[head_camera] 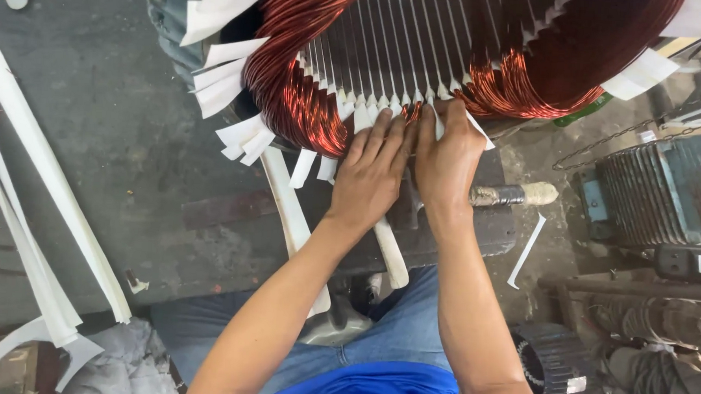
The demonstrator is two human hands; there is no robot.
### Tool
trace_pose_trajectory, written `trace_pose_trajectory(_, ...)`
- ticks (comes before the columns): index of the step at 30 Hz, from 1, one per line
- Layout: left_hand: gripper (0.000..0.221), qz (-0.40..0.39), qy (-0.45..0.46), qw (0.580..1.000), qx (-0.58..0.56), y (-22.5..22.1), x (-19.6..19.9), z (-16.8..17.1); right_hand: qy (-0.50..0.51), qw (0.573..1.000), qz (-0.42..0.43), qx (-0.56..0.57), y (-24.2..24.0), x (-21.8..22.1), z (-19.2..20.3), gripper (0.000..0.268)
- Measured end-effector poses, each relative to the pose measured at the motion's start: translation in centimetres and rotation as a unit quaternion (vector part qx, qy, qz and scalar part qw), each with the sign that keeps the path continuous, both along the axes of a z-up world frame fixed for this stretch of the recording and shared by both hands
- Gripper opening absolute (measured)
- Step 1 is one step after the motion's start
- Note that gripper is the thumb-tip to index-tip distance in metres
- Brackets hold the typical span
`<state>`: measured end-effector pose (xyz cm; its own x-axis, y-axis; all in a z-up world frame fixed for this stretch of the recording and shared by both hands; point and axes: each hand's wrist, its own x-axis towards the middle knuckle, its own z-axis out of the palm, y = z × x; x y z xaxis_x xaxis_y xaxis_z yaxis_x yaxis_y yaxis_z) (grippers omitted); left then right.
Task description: Shaping copper coils and inserting insulation paper into an electric motor stator during repair.
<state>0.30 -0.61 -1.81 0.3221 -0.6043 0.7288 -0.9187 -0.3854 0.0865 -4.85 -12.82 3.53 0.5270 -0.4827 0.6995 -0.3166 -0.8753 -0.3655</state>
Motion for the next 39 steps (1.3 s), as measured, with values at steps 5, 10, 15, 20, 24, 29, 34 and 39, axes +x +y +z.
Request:
trace_pose_trajectory(5, 0.049, 0.008, -0.005, 1.0, 0.0, -0.2, -0.1, -0.2, 0.013, 0.999, 0.019, 0.024, 1.3, -2.3, 2.0, 0.021)
trace_pose_trajectory(10, 0.053, 0.0, 0.022, 1.0, 0.018, -0.2, -0.3, -0.2, -0.035, 0.971, 0.088, 0.22, 2.7, -5.6, 2.1, 0.019)
trace_pose_trajectory(15, 0.057, -0.011, 0.06, 0.997, 0.054, -0.1, -0.6, 0.5, -0.062, 0.953, 0.118, 0.272, 2.7, -6.6, 2.2, 0.024)
trace_pose_trajectory(20, 0.056, -0.013, 0.052, 0.997, 0.052, -0.3, -0.6, 0.0, -0.102, 0.94, 0.07, 0.317, 1.6, -10.4, 2.4, 0.036)
trace_pose_trajectory(24, 0.063, -0.02, 0.064, 0.996, 0.055, 0.3, -1.3, 2.3, -0.095, 0.937, 0.048, 0.331, -1.4, -11.8, 0.9, 0.045)
trace_pose_trajectory(29, 0.043, -0.057, 0.141, 0.988, -0.015, 1.0, -2.9, 4.2, -0.071, 0.905, 0.15, 0.391, -0.8, -11.3, 2.0, 0.033)
trace_pose_trajectory(34, 0.041, -0.034, 0.124, 0.992, 0.012, 0.8, -3.0, 4.4, -0.069, 0.878, 0.174, 0.44, 0.9, -9.0, 2.3, 0.028)
trace_pose_trajectory(39, 0.048, -0.038, 0.117, 0.992, 0.026, 0.7, -3.1, 3.9, -0.096, 0.86, 0.202, 0.458, 1.5, -9.0, 2.6, 0.022)
